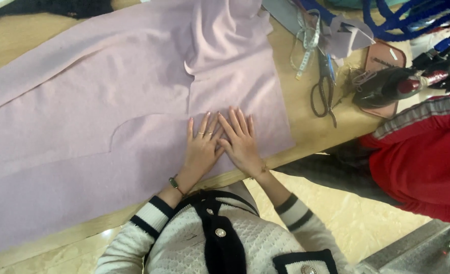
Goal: The person measures a piece of light purple fabric using a measuring tape and then smooths out a larger piece of the same fabric on a wooden table. They use a clear ruler and a blue pen to mark lines on the fabric.
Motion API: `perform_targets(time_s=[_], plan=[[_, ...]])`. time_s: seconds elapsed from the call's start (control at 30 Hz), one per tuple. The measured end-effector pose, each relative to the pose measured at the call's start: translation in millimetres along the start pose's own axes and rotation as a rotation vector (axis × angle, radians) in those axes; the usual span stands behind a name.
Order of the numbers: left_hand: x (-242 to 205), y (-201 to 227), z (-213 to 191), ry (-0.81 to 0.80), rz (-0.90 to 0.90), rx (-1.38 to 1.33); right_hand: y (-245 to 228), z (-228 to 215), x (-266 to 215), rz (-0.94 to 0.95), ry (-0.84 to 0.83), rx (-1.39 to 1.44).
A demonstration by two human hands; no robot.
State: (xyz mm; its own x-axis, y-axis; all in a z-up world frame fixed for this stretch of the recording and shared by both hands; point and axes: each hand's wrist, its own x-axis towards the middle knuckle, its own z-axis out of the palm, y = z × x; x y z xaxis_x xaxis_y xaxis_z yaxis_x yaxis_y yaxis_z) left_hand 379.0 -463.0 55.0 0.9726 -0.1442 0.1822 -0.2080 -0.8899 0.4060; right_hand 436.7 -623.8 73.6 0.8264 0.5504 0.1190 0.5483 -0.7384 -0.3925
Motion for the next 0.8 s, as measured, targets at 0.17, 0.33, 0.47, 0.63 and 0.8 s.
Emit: perform_targets(time_s=[0.17,0.33,0.47,0.63,0.8], plan=[[-3.6,-35.1,-40.5,-0.034,-0.060,0.042,59.1,-36.0,-32.1,0.288,-0.123,-0.373],[-70.4,-91.2,-100.0,-0.028,-0.172,0.085,103.4,-53.5,-45.6,0.445,-0.105,-0.232],[-166.0,-139.8,-140.0,-0.027,-0.327,0.220,122.0,-62.3,-36.2,0.385,-0.061,-0.245],[-300.7,-211.3,-164.0,0.186,-0.562,0.400,114.5,-78.0,25.4,0.251,0.106,-0.140],[-344.7,-227.8,-203.3,0.328,-0.935,0.197,54.6,-59.6,78.7,0.052,0.006,-0.058]])
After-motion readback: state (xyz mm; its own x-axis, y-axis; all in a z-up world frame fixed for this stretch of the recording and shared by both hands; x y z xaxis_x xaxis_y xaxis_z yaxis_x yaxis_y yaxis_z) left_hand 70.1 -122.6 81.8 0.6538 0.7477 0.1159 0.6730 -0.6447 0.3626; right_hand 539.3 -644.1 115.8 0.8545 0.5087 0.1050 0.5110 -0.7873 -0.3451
